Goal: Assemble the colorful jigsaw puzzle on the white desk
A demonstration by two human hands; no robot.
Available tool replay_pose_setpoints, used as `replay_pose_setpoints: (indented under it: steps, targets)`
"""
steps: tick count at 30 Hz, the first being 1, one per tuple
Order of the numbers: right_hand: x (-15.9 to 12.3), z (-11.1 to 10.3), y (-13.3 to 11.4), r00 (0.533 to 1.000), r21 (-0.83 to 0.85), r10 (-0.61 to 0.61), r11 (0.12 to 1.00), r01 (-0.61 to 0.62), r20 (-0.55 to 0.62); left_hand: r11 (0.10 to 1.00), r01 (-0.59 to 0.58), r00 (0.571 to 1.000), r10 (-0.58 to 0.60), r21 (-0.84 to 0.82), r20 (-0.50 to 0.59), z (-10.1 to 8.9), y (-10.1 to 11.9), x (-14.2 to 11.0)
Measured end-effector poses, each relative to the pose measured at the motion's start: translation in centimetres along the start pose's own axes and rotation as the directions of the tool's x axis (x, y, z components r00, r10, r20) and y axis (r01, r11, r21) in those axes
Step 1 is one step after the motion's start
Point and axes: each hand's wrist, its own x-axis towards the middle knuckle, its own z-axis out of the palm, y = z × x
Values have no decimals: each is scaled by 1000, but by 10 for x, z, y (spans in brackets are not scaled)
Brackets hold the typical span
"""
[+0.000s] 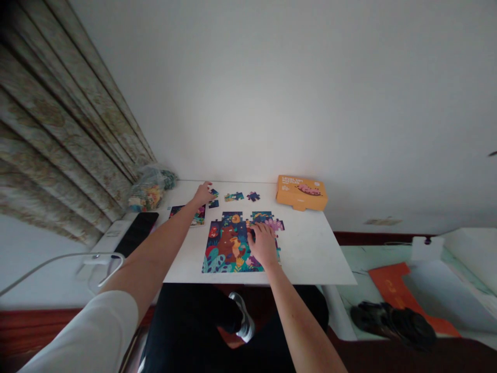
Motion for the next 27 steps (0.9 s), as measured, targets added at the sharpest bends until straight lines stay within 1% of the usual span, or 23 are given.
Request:
replay_pose_setpoints:
  steps: [6, 8, 10, 12, 13, 15, 17, 19, 21, 24, 27]
  targets:
    - [1, 0, 1, 1000, 40, 15, 999, -15, 2, 987, -152, 988, 151, 52, 12, -12, 11, -15]
    - [2, 1, 5, 999, 114, 36, 993, -34, -14, 979, -201, 979, 201, 22, -8, -13, 18, -23]
    - [4, 2, 10, 994, 240, 103, 966, -93, -28, 958, -284, 959, 283, -47, -23, -10, 27, -36]
    - [5, 4, 16, 975, 390, 220, 901, -189, -37, 909, -398, 916, 401, -124, -6, -2, 38, -59]
    - [6, 4, 19, 958, 468, 285, 852, -236, -36, 877, -455, 887, 462, -153, 16, 4, 44, -74]
    - [8, 2, 23, 920, 621, 391, 725, -298, -14, 807, -555, 814, 577, -202, 67, 16, 58, -108]
    - [9, -3, 25, 896, 748, 443, 583, -317, 35, 756, -613, 755, 646, -229, 111, 26, 70, -143]
    - [9, -13, 24, 891, 819, 443, 474, -323, 95, 711, -659, 703, 698, -246, 133, 33, 78, -173]
    - [4, -24, 20, 896, 837, 416, 428, -341, 152, 676, -691, 668, 733, -256, 133, 38, 84, -196]
    - [-16, -38, 14, 905, 819, 357, 431, -379, 231, 645, -721, 637, 761, -251, 126, 43, 87, -218]
    - [-42, -43, 10, 903, 804, 336, 439, -401, 267, 616, -752, 601, 787, -235, 138, 47, 89, -233]
